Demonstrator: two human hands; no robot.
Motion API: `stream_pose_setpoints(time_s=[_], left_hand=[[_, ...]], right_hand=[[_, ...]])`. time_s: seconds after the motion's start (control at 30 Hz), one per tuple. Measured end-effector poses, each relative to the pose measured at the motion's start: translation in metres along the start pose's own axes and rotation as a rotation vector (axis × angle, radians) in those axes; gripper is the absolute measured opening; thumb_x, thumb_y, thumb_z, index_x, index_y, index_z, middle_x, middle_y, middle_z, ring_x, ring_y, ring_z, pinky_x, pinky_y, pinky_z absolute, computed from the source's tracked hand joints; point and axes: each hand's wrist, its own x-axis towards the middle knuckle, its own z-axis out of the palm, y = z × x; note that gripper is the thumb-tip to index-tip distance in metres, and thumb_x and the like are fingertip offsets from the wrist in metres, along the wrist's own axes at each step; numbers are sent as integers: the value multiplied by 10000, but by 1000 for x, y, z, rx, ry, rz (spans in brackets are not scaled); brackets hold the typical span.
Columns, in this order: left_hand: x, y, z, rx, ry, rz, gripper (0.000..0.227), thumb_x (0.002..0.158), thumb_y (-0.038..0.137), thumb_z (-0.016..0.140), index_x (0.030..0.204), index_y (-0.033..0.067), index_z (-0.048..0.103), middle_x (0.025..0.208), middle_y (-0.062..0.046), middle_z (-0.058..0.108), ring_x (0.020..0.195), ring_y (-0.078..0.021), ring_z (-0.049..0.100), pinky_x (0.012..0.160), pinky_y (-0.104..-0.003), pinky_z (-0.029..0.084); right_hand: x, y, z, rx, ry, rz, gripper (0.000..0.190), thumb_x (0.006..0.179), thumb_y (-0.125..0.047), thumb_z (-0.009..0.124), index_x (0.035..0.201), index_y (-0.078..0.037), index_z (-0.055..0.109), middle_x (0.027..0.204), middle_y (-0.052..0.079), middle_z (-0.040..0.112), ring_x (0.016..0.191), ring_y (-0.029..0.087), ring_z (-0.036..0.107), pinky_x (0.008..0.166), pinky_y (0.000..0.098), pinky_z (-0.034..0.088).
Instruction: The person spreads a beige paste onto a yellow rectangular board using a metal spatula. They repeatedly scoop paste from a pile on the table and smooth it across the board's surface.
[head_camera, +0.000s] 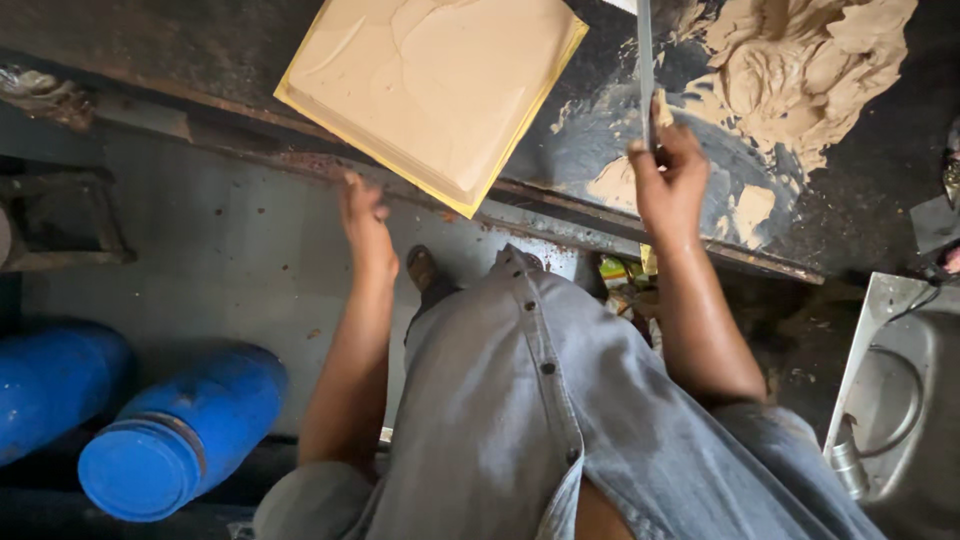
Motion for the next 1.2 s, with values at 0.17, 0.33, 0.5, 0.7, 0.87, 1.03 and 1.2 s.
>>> stream_pose_setpoints(time_s=[0.17, 0.33, 0.5, 0.7, 0.87, 1.03, 1.2], left_hand=[[52, -35, -8, -389, -336, 22, 813, 1057, 616, 344, 1658, 97, 172, 1715, -95, 237, 1322, -265, 534, 1075, -401, 451], [56, -30, -17, -420, -383, 30, 808, 1071, 637, 346, 1673, 115, 212, 1736, -123, 246, 1448, -278, 434, 1163, -403, 373], [48, -15, -19, -380, -426, -14, 841, 1036, 687, 336, 1666, 142, 224, 1696, -173, 301, 1534, -317, 359, 1246, -446, 321], [46, -12, -19, -358, -402, -27, 837, 1031, 684, 335, 1652, 129, 257, 1686, -163, 303, 1519, -324, 376, 1241, -464, 333], [46, -19, -21, -356, -393, -25, 830, 1045, 673, 339, 1658, 120, 256, 1690, -166, 309, 1526, -306, 372, 1259, -437, 298], [45, -22, -20, -376, -389, -39, 817, 1047, 658, 351, 1656, 124, 242, 1693, -170, 303, 1525, -304, 372, 1257, -441, 298], [44, -25, -19, -377, -366, -53, 827, 1044, 667, 339, 1657, 120, 247, 1704, -173, 285, 1535, -304, 365, 1251, -442, 294]], right_hand=[[26, -11, 2, -273, -36, -50, 179, 954, -140, 760, 986, 31, 720, 840, 114, 633, 709, 178, 588, 633, 334, 449], [34, 0, 20, -179, -77, 45, 200, 943, -140, 770, 1028, 34, 719, 973, 109, 624, 787, 172, 656, 668, 302, 518], [36, 25, 45, -155, -75, -41, 198, 926, -73, 807, 1025, 79, 726, 1134, 130, 555, 883, 200, 633, 697, 295, 529], [42, 28, 66, -75, -119, -85, 160, 946, -69, 794, 1017, 67, 748, 1088, 128, 545, 918, 211, 602, 683, 293, 522], [46, 18, 73, -67, -130, -110, 171, 923, -80, 801, 1018, 52, 747, 1039, 129, 568, 868, 219, 608, 687, 311, 511], [46, 4, 73, -156, -166, -149, 165, 955, -108, 810, 1013, 40, 767, 995, 155, 560, 844, 253, 600, 691, 351, 505], [44, -8, 81, -165, -185, -201, 173, 959, -118, 807, 1000, 44, 759, 1006, 162, 579, 872, 269, 613, 706, 367, 520]])
